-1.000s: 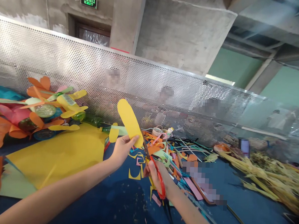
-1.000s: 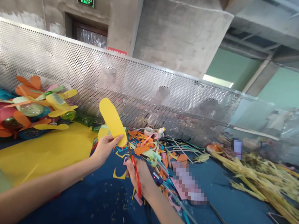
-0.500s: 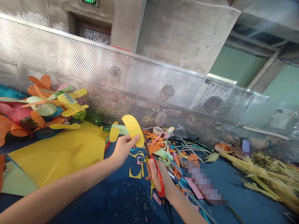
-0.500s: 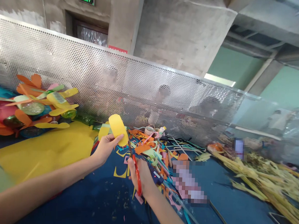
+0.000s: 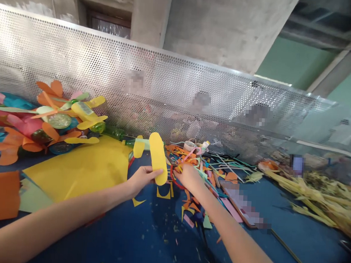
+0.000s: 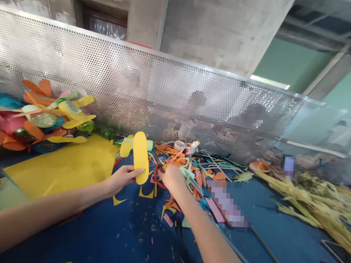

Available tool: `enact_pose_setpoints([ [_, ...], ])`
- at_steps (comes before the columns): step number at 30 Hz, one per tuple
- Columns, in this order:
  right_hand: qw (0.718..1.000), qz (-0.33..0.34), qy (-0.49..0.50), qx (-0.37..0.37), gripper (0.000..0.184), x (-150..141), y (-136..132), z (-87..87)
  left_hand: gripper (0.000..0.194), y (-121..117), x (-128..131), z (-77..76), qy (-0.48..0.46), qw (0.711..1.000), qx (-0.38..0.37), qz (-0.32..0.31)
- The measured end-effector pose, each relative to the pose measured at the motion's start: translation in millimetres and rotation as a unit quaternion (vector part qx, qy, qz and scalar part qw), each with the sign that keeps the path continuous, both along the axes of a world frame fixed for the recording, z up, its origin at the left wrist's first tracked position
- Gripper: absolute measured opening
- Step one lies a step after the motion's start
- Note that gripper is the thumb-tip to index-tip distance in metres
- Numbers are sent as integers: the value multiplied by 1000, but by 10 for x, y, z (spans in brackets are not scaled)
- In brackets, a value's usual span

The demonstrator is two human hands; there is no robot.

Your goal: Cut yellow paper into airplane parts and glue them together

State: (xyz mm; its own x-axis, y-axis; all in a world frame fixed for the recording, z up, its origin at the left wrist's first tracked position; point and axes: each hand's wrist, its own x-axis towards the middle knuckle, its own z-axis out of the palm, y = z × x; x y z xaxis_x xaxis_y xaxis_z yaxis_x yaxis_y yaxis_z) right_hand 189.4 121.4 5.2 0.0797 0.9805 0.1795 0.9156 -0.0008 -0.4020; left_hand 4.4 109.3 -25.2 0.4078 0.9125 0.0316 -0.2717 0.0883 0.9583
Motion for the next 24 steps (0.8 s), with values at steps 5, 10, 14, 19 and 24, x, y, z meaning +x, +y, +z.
enact_pose_setpoints([
  [5,999,42,22,24,15,-55,31,84,36,-126,-31,-89,26,998,-27,-52],
  [10,981,139,136,-15,27,-106,-359,21,34,-180,-36,-130,71,996,-2,-61],
  [14,896,184,391,-102,22,-94,-625,-241,45,-196,-64,-147,62,992,-3,-112],
  [19,879,175,425,-127,19,-112,-738,-463,44,-150,-62,-188,-49,993,-69,-83],
  [24,926,171,321,-102,15,-150,-781,-530,23,-109,-47,-222,-85,991,-96,-33],
])
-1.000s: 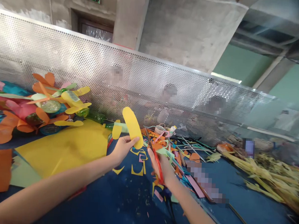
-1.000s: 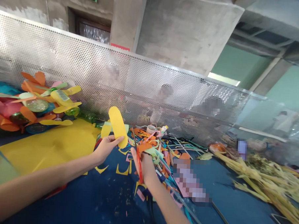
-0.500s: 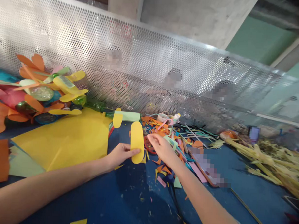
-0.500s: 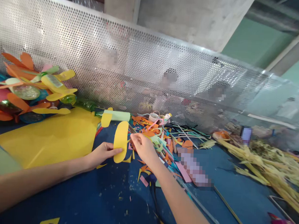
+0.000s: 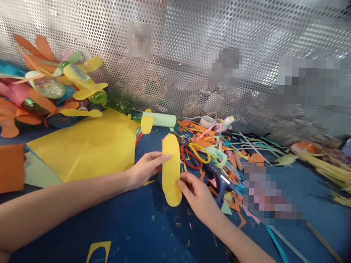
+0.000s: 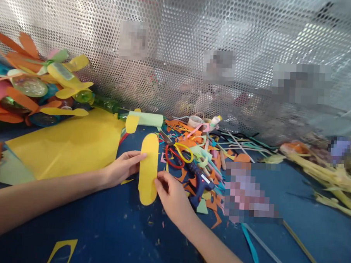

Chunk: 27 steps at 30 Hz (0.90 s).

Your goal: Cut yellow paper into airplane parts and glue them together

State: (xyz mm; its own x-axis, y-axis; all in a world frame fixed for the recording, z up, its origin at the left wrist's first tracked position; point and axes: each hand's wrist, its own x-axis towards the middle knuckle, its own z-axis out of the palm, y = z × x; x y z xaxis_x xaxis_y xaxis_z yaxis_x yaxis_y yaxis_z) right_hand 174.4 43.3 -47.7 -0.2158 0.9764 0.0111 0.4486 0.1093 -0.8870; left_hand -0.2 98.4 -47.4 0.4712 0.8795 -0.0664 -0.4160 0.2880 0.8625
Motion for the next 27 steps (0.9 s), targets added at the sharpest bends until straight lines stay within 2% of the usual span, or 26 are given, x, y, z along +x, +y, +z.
enact_pose_setpoints([
  [5,999,0,-34,-1,15,-9,-35,0,17,7,-6,-6,-9,1000,-10,5],
  [11,998,-49,-30,2,15,-9,-16,-2,20,10,6,-8,-21,1000,-9,10],
  [17,998,-11,61,-33,17,-35,-17,-37,18,7,0,-4,-28,999,-12,17],
  [20,999,-14,50,-14,19,-38,-36,-17,19,7,-3,-13,-29,999,-10,18],
  [23,1000,-4,27,-1,10,-18,-49,-8,18,13,-1,-21,-27,999,-10,20],
  [27,1000,26,15,0,24,-3,-65,15,19,11,-5,-17,-20,1000,-18,2],
])
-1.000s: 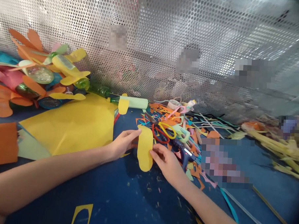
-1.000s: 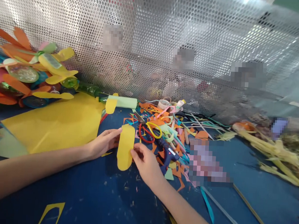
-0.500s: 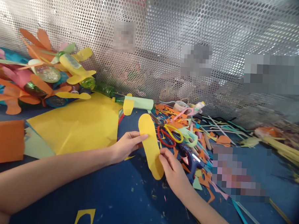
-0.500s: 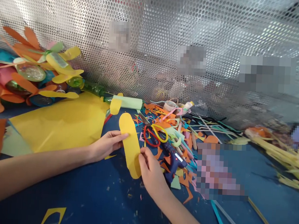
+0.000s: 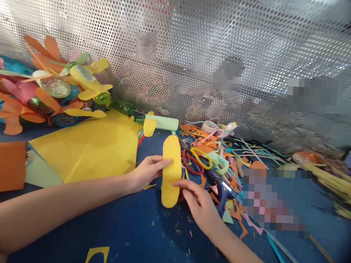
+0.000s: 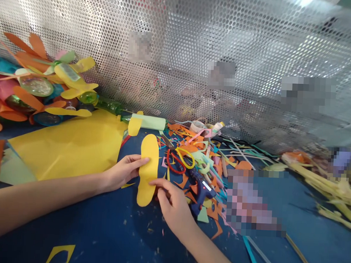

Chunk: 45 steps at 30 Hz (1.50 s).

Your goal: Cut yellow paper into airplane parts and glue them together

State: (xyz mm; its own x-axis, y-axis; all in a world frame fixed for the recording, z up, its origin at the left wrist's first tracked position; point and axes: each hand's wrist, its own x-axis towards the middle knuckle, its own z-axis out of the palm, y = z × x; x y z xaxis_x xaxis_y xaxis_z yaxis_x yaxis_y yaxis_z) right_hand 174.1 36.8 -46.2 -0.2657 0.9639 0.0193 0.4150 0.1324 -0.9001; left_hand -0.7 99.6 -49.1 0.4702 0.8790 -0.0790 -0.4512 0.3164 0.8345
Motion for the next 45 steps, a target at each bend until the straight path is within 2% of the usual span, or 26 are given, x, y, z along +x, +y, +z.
enact_pose_setpoints([
  [8,979,89,-63,174,24,-36,-78,67,20,-26,-8,-28,32,999,5,-12],
  [10,970,73,-85,218,20,-22,-92,74,21,-34,-13,-32,62,997,26,-27],
  [12,963,26,-108,246,11,-3,-93,87,24,-41,-20,-30,109,991,55,-48],
  [16,966,-98,-100,219,18,23,-43,104,28,-46,-32,-2,180,973,126,-67],
  [19,971,-141,-86,171,21,35,14,98,28,-46,-33,30,197,962,171,-79],
  [22,976,-148,-73,142,23,45,49,94,28,-56,-36,65,198,955,198,-99],
  [26,978,-148,-66,134,25,42,58,108,36,-91,-42,101,171,963,175,-115],
  [30,978,-148,-64,133,26,34,50,119,29,-125,-27,91,209,944,225,-119],
  [34,978,-150,-52,134,25,39,47,118,26,-126,0,47,222,937,242,-120],
  [37,980,-156,-2,124,18,54,68,127,27,-119,3,36,230,926,271,-123],
  [40,978,-159,50,124,27,79,98,149,29,-125,-5,47,253,914,295,-120],
  [45,975,-170,42,134,18,111,114,161,29,-146,-18,50,266,910,288,-136],
])
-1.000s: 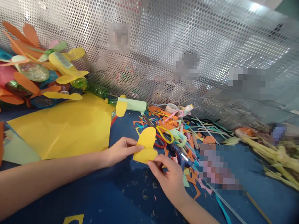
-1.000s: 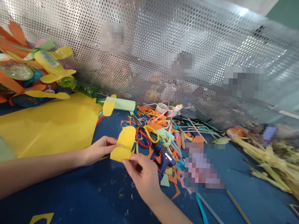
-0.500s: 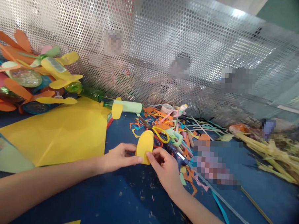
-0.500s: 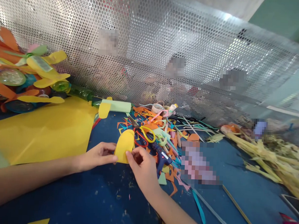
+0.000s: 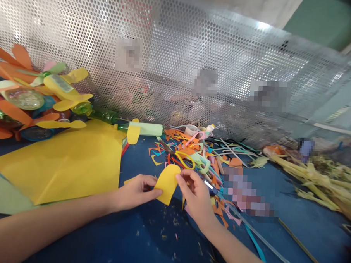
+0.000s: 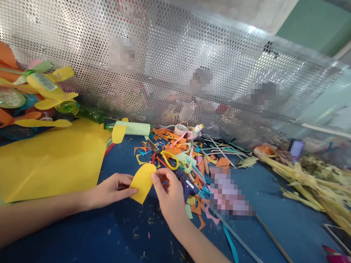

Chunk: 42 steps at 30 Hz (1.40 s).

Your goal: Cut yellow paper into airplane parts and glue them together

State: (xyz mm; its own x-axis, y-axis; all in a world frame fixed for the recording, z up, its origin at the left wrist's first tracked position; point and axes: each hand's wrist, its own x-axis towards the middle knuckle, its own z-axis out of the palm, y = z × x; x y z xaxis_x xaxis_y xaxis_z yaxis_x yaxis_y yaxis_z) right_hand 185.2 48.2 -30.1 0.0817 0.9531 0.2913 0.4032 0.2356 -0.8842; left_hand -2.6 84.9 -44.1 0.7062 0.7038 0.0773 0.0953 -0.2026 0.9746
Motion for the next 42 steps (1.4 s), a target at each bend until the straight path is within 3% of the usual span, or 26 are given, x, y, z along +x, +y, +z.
enact_pose_setpoints([
  [14,998,-38,43,11,21,-8,-24,-31,30,31,17,33,1,998,-41,46],
  [20,998,-21,54,-13,19,-20,-42,-19,30,67,32,-11,6,998,-38,54],
  [42,999,-13,40,6,17,-18,-47,11,27,58,32,-10,28,996,-42,78],
])
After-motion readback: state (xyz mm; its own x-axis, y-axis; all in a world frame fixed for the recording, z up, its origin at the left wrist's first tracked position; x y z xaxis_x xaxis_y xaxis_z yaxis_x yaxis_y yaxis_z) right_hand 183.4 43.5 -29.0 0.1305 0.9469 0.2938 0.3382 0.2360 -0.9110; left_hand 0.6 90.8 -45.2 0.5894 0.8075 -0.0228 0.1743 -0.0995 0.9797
